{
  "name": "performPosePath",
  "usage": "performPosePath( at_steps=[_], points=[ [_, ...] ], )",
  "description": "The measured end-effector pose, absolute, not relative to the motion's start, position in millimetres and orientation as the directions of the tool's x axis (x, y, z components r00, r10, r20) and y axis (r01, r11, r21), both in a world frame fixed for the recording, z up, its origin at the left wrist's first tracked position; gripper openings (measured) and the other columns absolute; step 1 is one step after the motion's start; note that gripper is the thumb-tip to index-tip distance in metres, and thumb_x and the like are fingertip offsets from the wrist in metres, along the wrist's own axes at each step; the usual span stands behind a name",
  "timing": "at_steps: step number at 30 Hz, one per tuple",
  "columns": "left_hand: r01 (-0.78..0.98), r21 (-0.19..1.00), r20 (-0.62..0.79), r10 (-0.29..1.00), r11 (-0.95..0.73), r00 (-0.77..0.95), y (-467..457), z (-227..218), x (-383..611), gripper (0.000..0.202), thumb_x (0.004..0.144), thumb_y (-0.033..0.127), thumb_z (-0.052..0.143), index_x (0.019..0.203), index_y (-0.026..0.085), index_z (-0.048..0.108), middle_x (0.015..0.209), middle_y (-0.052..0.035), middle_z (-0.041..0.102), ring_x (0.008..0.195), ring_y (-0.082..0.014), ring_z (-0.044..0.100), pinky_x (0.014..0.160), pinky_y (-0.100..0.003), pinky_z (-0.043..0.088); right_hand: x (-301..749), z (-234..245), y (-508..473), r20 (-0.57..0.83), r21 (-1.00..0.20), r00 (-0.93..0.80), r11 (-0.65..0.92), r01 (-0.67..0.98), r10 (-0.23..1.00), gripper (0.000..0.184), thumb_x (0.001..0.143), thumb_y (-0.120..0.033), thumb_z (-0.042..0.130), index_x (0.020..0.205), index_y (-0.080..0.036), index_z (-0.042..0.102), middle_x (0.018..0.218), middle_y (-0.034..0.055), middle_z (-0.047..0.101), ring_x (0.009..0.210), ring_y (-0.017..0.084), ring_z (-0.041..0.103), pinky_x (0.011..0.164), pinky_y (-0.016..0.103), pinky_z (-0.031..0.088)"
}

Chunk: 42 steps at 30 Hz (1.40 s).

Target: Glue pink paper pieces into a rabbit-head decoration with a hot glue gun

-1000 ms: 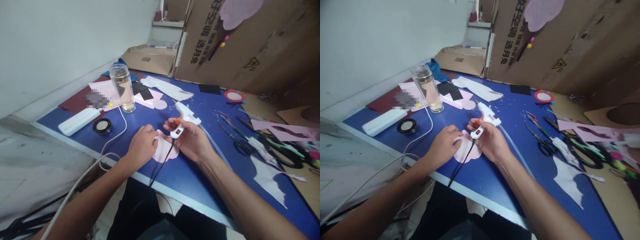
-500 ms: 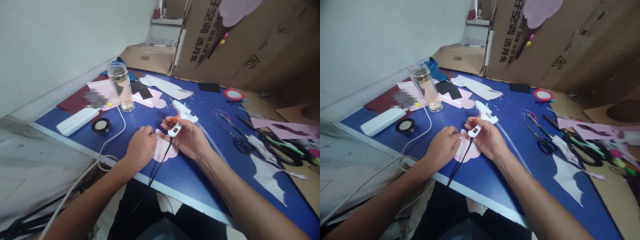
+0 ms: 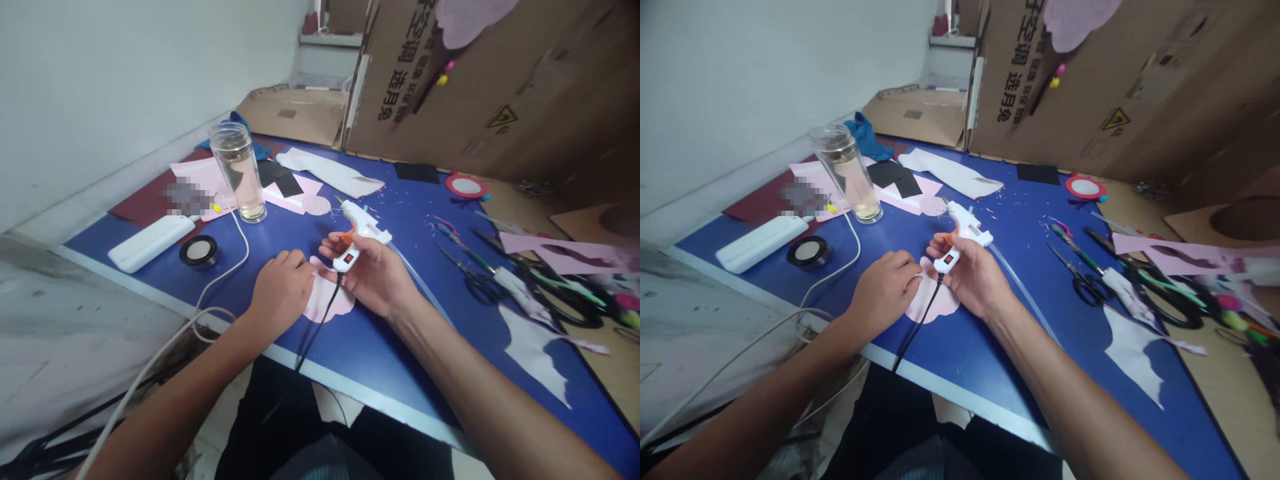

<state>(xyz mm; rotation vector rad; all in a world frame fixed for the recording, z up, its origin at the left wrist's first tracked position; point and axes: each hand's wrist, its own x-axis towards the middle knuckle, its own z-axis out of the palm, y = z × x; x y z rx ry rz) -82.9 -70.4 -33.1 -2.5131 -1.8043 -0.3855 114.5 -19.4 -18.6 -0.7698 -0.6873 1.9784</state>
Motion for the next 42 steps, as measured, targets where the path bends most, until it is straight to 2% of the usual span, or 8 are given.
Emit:
performPosePath(
  at_steps=[6,11,26,29,32,35,38,42],
  points=[
    [0.926,0.217,0.269,0.931,-0.308,0.246,-65,-37,-83,0.018,0.104,0.017,0.062,0.094,0.021,0.076,0.109,-0.0075,0.072,0.103,-0.026,0.065,0.087,-0.041,0.051,113,-19,-19,-0.251,-0.702,-0.428,-0.468,-0.537,0.868,0.02,0.088,-0.037,0.085,0.101,-0.023,0.084,0.117,0.0056,0.081,0.108,0.023,0.075,0.099,0.041,0.066],
    [0.932,0.273,0.229,0.957,-0.239,0.178,-63,-36,-81,0.016,0.102,0.018,0.065,0.092,0.023,0.077,0.107,-0.0051,0.07,0.106,-0.0247,0.068,0.08,-0.037,0.05,112,-20,-19,-0.246,-0.697,-0.426,-0.464,-0.547,0.871,0.02,0.087,-0.037,0.085,0.101,-0.023,0.084,0.115,0.0056,0.081,0.107,0.022,0.074,0.098,0.04,0.066],
    [0.944,0.274,0.228,0.966,-0.182,0.121,-59,-36,-77,0.02,0.103,0.019,0.064,0.088,0.026,0.075,0.106,-0.003,0.073,0.107,-0.0237,0.068,0.076,-0.036,0.048,110,-17,-23,-0.273,-0.692,-0.409,-0.473,-0.545,0.871,0.017,0.09,-0.034,0.084,0.099,-0.02,0.083,0.113,0.0066,0.079,0.103,0.02,0.075,0.093,0.034,0.067],
    [0.949,0.267,0.207,0.972,-0.169,0.114,-60,-33,-76,0.02,0.103,0.019,0.063,0.087,0.025,0.075,0.107,-0.0033,0.074,0.107,-0.0238,0.068,0.075,-0.036,0.047,112,-12,-31,-0.299,-0.732,-0.361,-0.455,-0.507,0.883,0.02,0.087,-0.033,0.087,0.101,-0.02,0.083,0.113,0.008,0.08,0.099,0.02,0.075,0.084,0.033,0.067],
    [0.949,0.271,0.191,0.976,-0.159,0.109,-60,-31,-75,0.02,0.102,0.017,0.063,0.088,0.025,0.075,0.108,-0.0029,0.074,0.106,-0.0236,0.068,0.074,-0.037,0.046,116,-8,-41,-0.284,-0.83,-0.272,-0.378,-0.41,0.919,0.029,0.083,-0.035,0.09,0.106,-0.02,0.08,0.11,0.0078,0.08,0.083,0.019,0.071,0.062,0.029,0.058],
    [0.945,0.285,0.192,0.976,-0.157,0.104,-60,-31,-76,0.019,0.101,0.016,0.065,0.089,0.025,0.075,0.108,-0.0022,0.075,0.106,-0.0233,0.068,0.074,-0.037,0.046,126,-6,-52,-0.271,-0.928,-0.194,-0.309,-0.208,0.943,0.036,0.083,-0.043,0.088,0.109,-0.02,0.078,0.089,0.0047,0.077,0.07,0.018,0.062,0.051,0.028,0.044],
    [0.94,0.298,0.203,0.973,-0.165,0.106,-61,-32,-76,0.019,0.101,0.016,0.065,0.089,0.025,0.076,0.108,-0.0018,0.075,0.107,-0.023,0.068,0.074,-0.037,0.046,136,-5,-60,-0.238,-0.971,-0.155,-0.232,0.05,0.959,0.038,0.092,-0.057,0.08,0.105,-0.021,0.077,0.074,0.0012,0.069,0.065,0.018,0.056,0.051,0.028,0.037],
    [0.941,0.297,0.206,0.973,-0.16,0.101,-60,-33,-77,0.019,0.101,0.015,0.065,0.09,0.025,0.076,0.108,-0.0023,0.076,0.107,-0.0234,0.068,0.075,-0.037,0.047,145,0,-68,-0.123,-0.951,-0.118,-0.084,0.297,0.985,0.049,0.101,-0.07,0.066,0.086,-0.023,0.067,0.07,0.0012,0.064,0.065,0.018,0.055,0.057,0.031,0.037]
  ],
)
